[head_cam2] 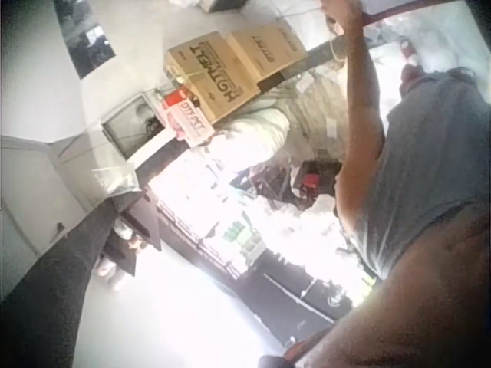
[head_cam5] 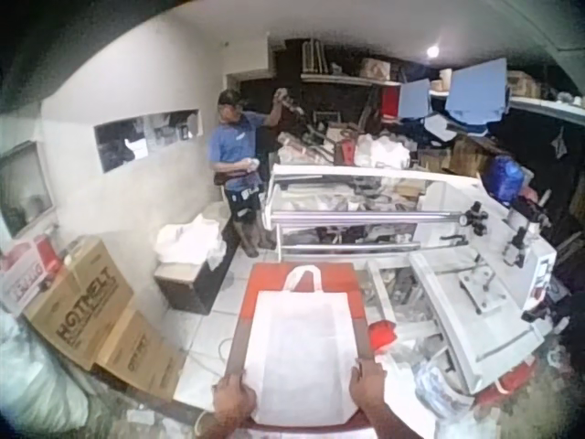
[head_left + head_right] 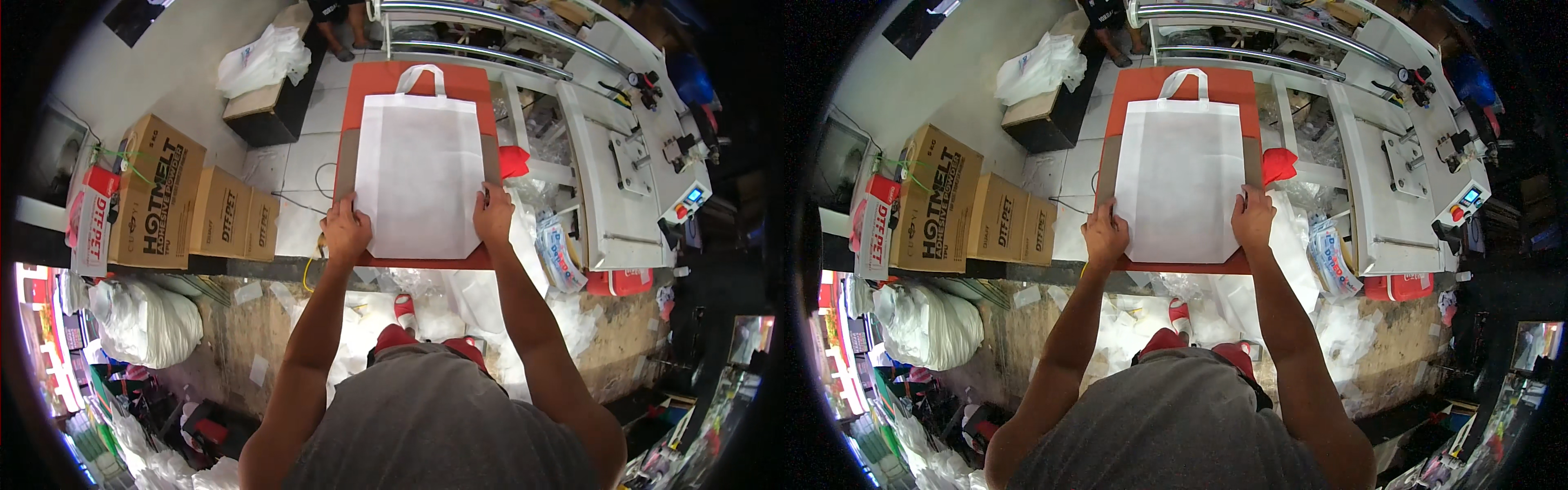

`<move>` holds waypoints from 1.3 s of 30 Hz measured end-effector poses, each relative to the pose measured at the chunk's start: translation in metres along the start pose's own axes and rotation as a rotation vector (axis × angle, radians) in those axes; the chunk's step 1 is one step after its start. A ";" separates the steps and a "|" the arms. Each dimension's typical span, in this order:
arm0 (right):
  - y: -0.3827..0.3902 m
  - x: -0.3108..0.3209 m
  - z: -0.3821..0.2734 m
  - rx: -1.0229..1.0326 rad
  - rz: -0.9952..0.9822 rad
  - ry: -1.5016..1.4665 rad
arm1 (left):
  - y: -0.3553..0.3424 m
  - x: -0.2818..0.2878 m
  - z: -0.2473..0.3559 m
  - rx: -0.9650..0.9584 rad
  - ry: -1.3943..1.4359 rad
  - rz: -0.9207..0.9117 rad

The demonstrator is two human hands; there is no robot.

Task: The person places white tote bags one by one onto a heat press machine, aligns them, and operates the press to print a logo onto the bags.

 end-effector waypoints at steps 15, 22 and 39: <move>0.004 0.005 0.002 0.089 0.038 -0.077 | 0.010 0.005 -0.003 0.024 0.044 0.118; 0.005 0.006 0.001 0.126 0.066 -0.078 | 0.011 0.003 -0.009 0.009 0.098 0.119; -0.014 0.006 -0.057 0.295 0.112 -0.009 | 0.010 0.006 -0.012 0.034 0.170 0.144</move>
Point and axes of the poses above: each hand's wrist, its own y-axis away from the middle knuckle, its own x-axis out of the back of the hand, z = x × y, the point moved 3 cm from there along -y, towards the middle knuckle, and after that the axes turned 12 degrees about z, right-handed, at the moved point
